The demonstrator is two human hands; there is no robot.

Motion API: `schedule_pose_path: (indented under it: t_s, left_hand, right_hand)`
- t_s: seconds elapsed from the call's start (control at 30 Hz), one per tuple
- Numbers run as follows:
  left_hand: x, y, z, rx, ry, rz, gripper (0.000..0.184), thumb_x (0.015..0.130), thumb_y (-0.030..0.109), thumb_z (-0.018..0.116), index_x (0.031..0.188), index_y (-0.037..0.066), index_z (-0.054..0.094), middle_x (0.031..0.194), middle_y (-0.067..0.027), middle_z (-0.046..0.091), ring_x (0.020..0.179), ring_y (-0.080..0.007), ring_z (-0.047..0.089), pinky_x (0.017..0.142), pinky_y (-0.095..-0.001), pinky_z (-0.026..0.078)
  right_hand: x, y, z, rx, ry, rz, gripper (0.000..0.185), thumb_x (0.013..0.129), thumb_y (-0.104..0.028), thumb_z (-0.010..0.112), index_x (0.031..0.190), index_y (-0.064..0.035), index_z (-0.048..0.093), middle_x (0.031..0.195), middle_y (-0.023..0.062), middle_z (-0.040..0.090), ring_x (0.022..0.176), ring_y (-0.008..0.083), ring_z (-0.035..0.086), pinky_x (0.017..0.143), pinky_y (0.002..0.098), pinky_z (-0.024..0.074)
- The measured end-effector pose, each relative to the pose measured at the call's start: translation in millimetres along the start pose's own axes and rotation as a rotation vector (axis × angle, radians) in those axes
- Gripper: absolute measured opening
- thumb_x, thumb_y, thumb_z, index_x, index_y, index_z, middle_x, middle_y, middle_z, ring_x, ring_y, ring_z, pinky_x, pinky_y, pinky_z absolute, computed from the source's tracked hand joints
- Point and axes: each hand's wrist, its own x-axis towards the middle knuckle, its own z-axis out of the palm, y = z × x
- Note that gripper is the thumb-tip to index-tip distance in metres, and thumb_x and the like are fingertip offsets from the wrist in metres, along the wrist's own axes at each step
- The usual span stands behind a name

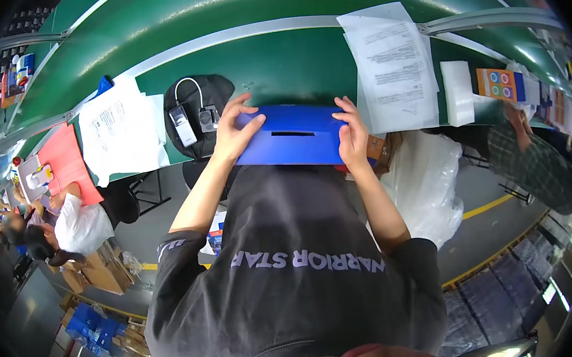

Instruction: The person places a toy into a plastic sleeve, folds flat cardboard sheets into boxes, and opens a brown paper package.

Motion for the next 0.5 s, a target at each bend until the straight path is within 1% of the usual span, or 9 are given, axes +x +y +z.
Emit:
schedule_pose_path:
  t_s: [0.03, 0.07, 0.13, 0.17, 0.2, 0.27, 0.3, 0.37, 0.5]
  left_hand:
    - [0, -4, -1, -0.002, -0.001, 0.001, 0.024, 0.073, 0.011, 0.073, 0.095, 0.005, 0.065, 0.134, -0.0163, 0.047, 0.127, -0.0307, 0.043, 0.104, -0.0395, 0.033]
    - [1, -11, -3, 0.037, -0.028, 0.058, 0.030, 0.072, 0.012, 0.075, 0.099, 0.006, 0.064, 0.134, -0.0167, 0.046, 0.126, -0.0315, 0.043, 0.104, -0.0394, 0.034]
    - [3, -14, -4, 0.075, -0.056, 0.114, 0.037, 0.070, 0.012, 0.077, 0.103, 0.006, 0.062, 0.134, -0.0170, 0.045, 0.126, -0.0323, 0.043, 0.103, -0.0393, 0.035]
    - [2, -14, -4, 0.143, -0.051, 0.133, 0.043, 0.069, 0.012, 0.078, 0.108, 0.006, 0.060, 0.134, -0.0176, 0.045, 0.126, -0.0329, 0.043, 0.103, -0.0395, 0.036]
    - [0, -13, -3, 0.210, -0.045, 0.150, 0.050, 0.069, 0.012, 0.078, 0.114, 0.007, 0.057, 0.134, -0.0182, 0.045, 0.126, -0.0335, 0.043, 0.102, -0.0397, 0.037]
    - [-1, -7, -2, 0.271, -0.041, 0.171, 0.055, 0.068, 0.013, 0.079, 0.117, 0.006, 0.055, 0.133, -0.0189, 0.045, 0.126, -0.0340, 0.043, 0.102, -0.0397, 0.038]
    - [-1, -3, -2, 0.333, -0.034, 0.190, 0.061, 0.067, 0.014, 0.080, 0.121, 0.006, 0.053, 0.132, -0.0196, 0.045, 0.125, -0.0345, 0.043, 0.102, -0.0397, 0.039]
    - [2, 5, -4, 0.370, -0.065, 0.164, 0.062, 0.066, 0.015, 0.081, 0.121, 0.005, 0.054, 0.131, -0.0194, 0.046, 0.124, -0.0348, 0.044, 0.101, -0.0397, 0.040]
    - [2, 5, 5, 0.499, -0.071, 0.144, 0.057, 0.065, 0.018, 0.082, 0.116, 0.004, 0.058, 0.127, -0.0172, 0.049, 0.119, -0.0356, 0.048, 0.098, -0.0399, 0.041]
  right_hand:
    - [2, 0, 0, 0.019, -0.013, 0.050, 0.024, 0.083, -0.024, 0.066, 0.094, -0.0032, 0.063, 0.124, 0.0166, 0.057, 0.124, 0.0391, 0.046, 0.101, 0.0442, 0.0371]
    - [2, -1, -1, -0.093, -0.034, 0.047, 0.018, 0.075, -0.014, 0.071, 0.088, -0.0040, 0.064, 0.123, 0.0153, 0.058, 0.123, 0.0390, 0.046, 0.100, 0.0443, 0.0379]
    - [6, -16, 0, -0.233, -0.103, -0.005, 0.025, 0.066, -0.011, 0.077, 0.087, -0.0042, 0.065, 0.123, 0.0128, 0.058, 0.122, 0.0383, 0.045, 0.100, 0.0443, 0.0387]
    - [4, -12, -2, -0.280, -0.171, -0.030, 0.041, 0.063, -0.016, 0.080, 0.099, -0.0056, 0.065, 0.129, 0.0100, 0.053, 0.124, 0.0368, 0.042, 0.101, 0.0442, 0.0379]
    - [5, -17, -3, -0.282, -0.172, -0.027, 0.041, 0.063, -0.016, 0.080, 0.099, -0.0056, 0.065, 0.129, 0.0100, 0.053, 0.124, 0.0368, 0.042, 0.101, 0.0442, 0.0379]
    - [12, -29, -6, -0.344, -0.268, 0.002, 0.060, 0.061, -0.020, 0.083, 0.115, -0.0067, 0.061, 0.131, 0.0107, 0.049, 0.121, 0.0355, 0.041, 0.100, 0.0440, 0.0378]
    - [12, -28, -5, -0.343, -0.271, 0.002, 0.060, 0.061, -0.020, 0.083, 0.115, -0.0067, 0.061, 0.131, 0.0107, 0.049, 0.121, 0.0355, 0.041, 0.100, 0.0440, 0.0378]
    - [10, -24, -3, -0.386, -0.302, 0.033, 0.073, 0.061, -0.026, 0.084, 0.125, -0.0070, 0.054, 0.123, 0.0124, 0.049, 0.113, 0.0344, 0.044, 0.096, 0.0447, 0.0386]
    - [10, -27, 11, -0.517, -0.241, 0.069, 0.070, 0.062, -0.029, 0.083, 0.122, -0.0057, 0.056, 0.114, 0.0127, 0.050, 0.106, 0.0340, 0.046, 0.091, 0.0446, 0.0401]
